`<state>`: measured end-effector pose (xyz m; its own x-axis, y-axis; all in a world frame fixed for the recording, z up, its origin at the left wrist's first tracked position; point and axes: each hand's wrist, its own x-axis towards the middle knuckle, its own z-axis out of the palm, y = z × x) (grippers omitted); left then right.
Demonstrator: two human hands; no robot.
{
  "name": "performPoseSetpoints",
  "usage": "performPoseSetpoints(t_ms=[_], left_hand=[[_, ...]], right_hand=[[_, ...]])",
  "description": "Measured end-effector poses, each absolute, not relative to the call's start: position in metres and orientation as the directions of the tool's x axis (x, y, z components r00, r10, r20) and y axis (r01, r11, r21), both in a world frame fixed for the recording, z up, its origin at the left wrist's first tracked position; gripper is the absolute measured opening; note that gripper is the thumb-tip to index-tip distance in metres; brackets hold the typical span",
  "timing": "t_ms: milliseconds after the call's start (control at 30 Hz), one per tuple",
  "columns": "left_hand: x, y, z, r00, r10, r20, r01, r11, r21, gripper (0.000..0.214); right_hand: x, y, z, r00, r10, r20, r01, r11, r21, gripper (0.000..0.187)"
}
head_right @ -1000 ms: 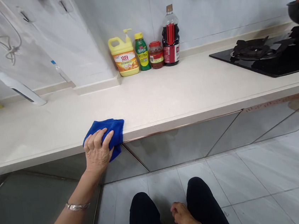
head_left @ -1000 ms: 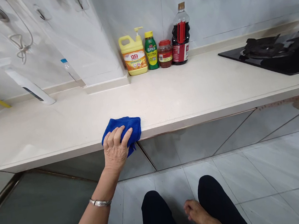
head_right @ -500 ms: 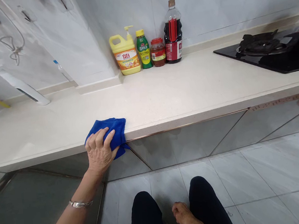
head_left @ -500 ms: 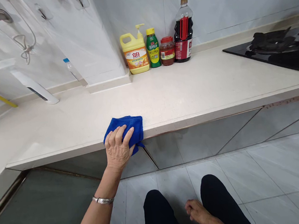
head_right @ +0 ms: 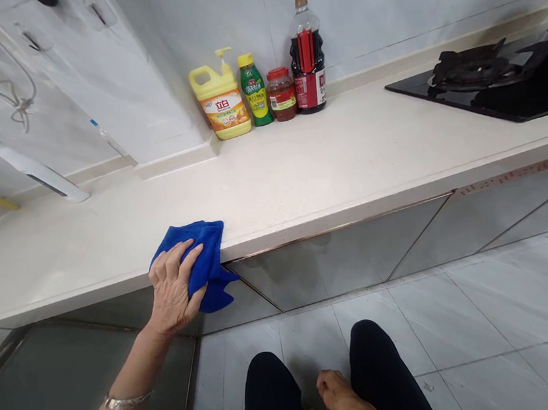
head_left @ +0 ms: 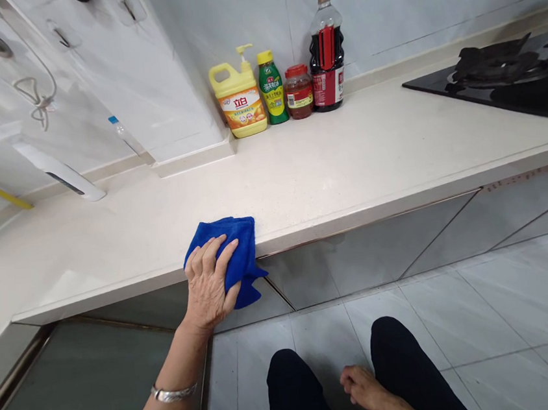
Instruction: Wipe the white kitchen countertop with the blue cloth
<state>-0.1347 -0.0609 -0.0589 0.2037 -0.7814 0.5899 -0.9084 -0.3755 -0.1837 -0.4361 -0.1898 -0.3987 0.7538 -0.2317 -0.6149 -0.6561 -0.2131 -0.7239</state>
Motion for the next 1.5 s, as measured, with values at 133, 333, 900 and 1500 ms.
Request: performPoseSetpoints(t_ms=[133, 333, 900, 1500], left_hand=[[-0.142, -0.067, -0.058, 0.235, -0.75, 0.619, -0.89, -0.422, -0.173, 0.077], [-0.147, -0.068, -0.055, 0.256, -0.774, 0.579, -0.889, -0.424, -0.174, 0.083], [-0.136, -0.101, -0.092, 0.187, -0.496, 0.848, -0.716, -0.66, -0.228, 0.082], [-0.141, -0.096, -0.088, 0.266, -0.529, 0.806, -0.723, -0.662, -0.196, 0.074]], right_hand=[[-0.435, -0.189, -0.395, 0.752, -0.231, -0.618, -0.658, -0.205, -0.724, 0.012], [-0.435, -0.188, -0.394, 0.751, -0.236, -0.616, -0.658, -0.201, -0.725, 0.008], [-0.433, -0.187, -0.394, 0.764, -0.213, -0.609, -0.644, -0.208, -0.736, 0.01], [-0.437, -0.191, -0.383, 0.747, -0.251, -0.616, -0.663, -0.199, -0.722, 0.009]])
